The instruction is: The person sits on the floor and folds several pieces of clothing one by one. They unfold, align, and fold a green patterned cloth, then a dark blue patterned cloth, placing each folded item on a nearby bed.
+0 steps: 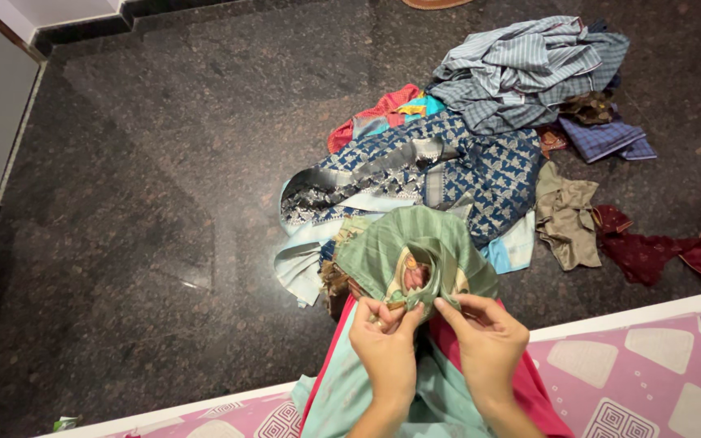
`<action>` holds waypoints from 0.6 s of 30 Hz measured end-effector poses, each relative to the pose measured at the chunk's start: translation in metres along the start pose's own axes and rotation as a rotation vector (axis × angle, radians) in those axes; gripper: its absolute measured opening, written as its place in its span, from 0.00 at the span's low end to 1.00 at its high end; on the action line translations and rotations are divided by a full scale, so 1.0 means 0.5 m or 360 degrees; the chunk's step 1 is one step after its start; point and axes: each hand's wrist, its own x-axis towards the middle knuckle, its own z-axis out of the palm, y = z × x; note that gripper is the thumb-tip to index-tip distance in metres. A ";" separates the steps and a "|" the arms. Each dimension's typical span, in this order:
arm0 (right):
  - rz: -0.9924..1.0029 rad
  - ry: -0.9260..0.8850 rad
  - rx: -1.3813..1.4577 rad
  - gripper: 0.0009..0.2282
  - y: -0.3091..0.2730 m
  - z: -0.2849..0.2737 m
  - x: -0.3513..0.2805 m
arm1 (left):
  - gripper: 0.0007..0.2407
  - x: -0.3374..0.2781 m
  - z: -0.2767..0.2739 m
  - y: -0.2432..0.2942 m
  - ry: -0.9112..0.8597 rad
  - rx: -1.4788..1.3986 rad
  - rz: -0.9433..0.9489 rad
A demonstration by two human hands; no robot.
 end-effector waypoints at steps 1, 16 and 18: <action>0.0013 -0.0006 0.0010 0.08 0.000 0.000 -0.002 | 0.17 -0.003 0.004 -0.002 0.0006 -0.0026 -0.0009; -0.0174 -0.0287 0.0145 0.14 -0.003 -0.022 -0.007 | 0.17 -0.026 0.038 -0.028 -0.0145 0.0017 0.0047; -0.0284 -0.0322 0.0027 0.16 0.004 -0.031 -0.014 | 0.20 -0.034 0.033 -0.031 -0.0197 0.0266 0.0177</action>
